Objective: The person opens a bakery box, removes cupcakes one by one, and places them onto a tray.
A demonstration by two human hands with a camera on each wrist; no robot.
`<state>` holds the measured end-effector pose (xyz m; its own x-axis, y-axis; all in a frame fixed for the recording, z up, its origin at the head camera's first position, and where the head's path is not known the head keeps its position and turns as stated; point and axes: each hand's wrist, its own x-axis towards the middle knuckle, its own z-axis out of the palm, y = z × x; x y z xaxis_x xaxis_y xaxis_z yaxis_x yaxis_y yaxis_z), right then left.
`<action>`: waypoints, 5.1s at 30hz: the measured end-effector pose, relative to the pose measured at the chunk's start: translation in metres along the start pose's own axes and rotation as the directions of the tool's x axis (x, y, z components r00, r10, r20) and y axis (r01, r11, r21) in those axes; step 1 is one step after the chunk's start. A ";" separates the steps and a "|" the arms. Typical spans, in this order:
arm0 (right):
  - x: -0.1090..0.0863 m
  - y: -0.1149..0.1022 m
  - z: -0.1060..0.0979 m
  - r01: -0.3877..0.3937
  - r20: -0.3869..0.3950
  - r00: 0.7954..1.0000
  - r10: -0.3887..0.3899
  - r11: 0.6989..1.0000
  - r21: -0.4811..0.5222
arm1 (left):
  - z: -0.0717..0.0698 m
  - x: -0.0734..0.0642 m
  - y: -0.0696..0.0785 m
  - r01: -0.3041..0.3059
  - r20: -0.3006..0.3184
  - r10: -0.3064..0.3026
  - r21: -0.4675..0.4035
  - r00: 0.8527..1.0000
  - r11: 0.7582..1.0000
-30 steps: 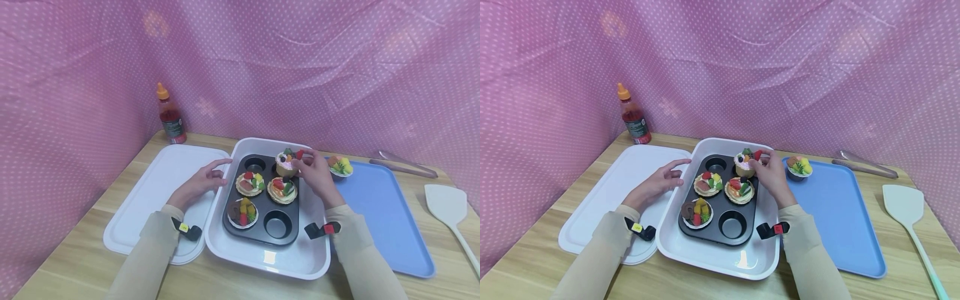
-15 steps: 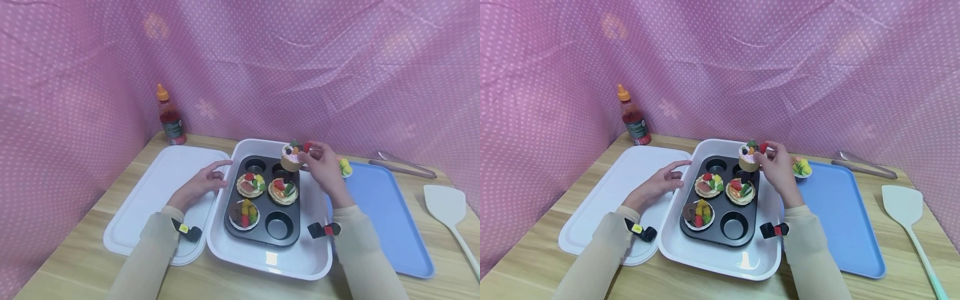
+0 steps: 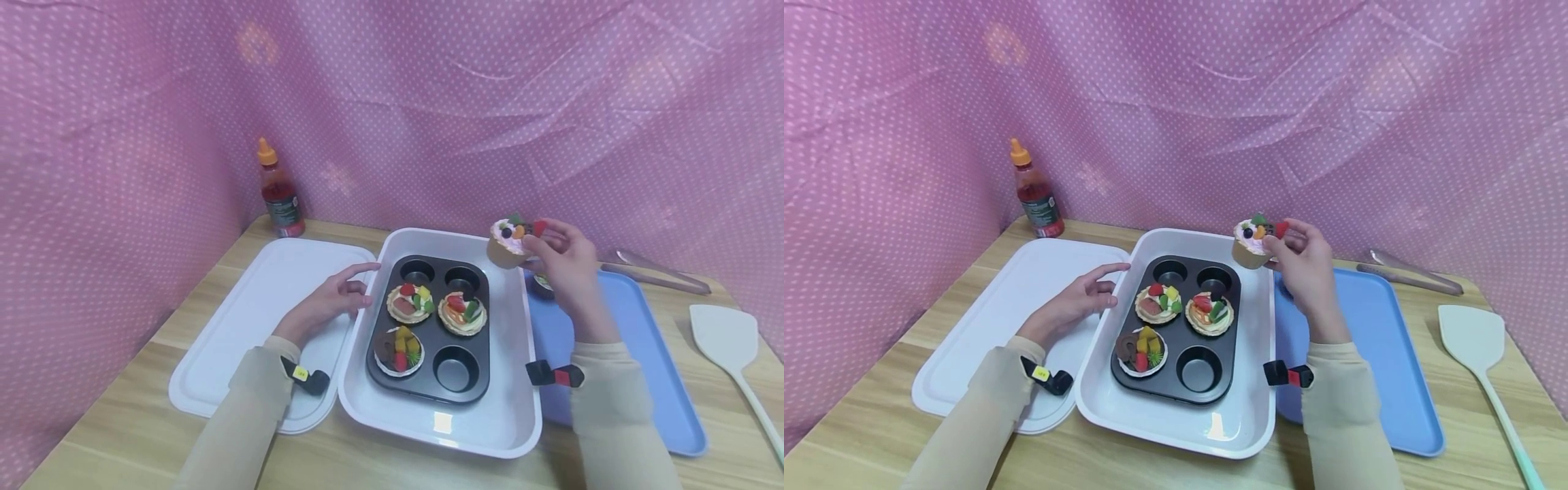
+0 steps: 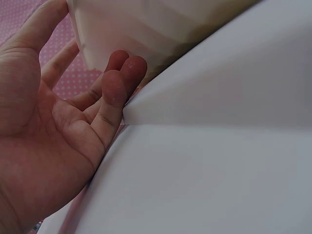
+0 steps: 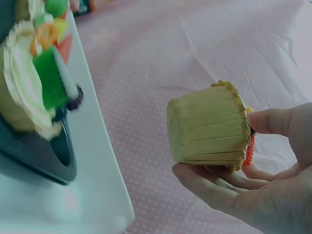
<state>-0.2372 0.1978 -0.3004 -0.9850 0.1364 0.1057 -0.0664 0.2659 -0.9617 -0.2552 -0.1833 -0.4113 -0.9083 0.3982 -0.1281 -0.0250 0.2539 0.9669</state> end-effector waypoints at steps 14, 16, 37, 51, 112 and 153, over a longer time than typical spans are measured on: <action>0.006 0.011 -0.041 -0.091 -0.148 0.987 0.062 0.976 -0.197 | -0.002 -0.001 -0.001 0.012 -0.003 -0.012 0.034 1.000 0.999; 0.007 0.014 -0.046 -0.095 -0.154 0.986 0.065 0.976 -0.197 | -0.002 -0.002 -0.001 0.015 -0.003 -0.015 0.036 1.000 0.999; 0.015 0.044 -0.101 -0.247 -0.251 0.933 0.258 0.966 0.075 | -0.001 -0.001 -0.001 0.004 -0.001 -0.004 0.038 1.000 0.999; 0.020 0.058 -0.103 -0.364 -0.323 0.875 0.362 0.930 0.055 | -0.002 -0.001 -0.002 0.001 0.003 -0.002 0.032 1.000 0.999; 0.029 0.107 -0.119 -0.459 -0.327 0.798 0.506 0.862 0.214 | -0.001 0.000 -0.001 0.000 0.011 -0.001 0.031 1.000 1.000; 0.017 0.063 -0.127 -0.443 -0.470 0.765 0.441 0.889 0.113 | -0.002 0.000 -0.002 -0.004 0.009 0.004 0.025 1.000 1.000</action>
<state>-0.2377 0.3383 -0.3269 -0.7078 0.6699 -0.2242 0.3596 0.0685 -0.9306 -0.2556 -0.1851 -0.4124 -0.9047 0.4069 -0.1263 -0.0108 0.2744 0.9616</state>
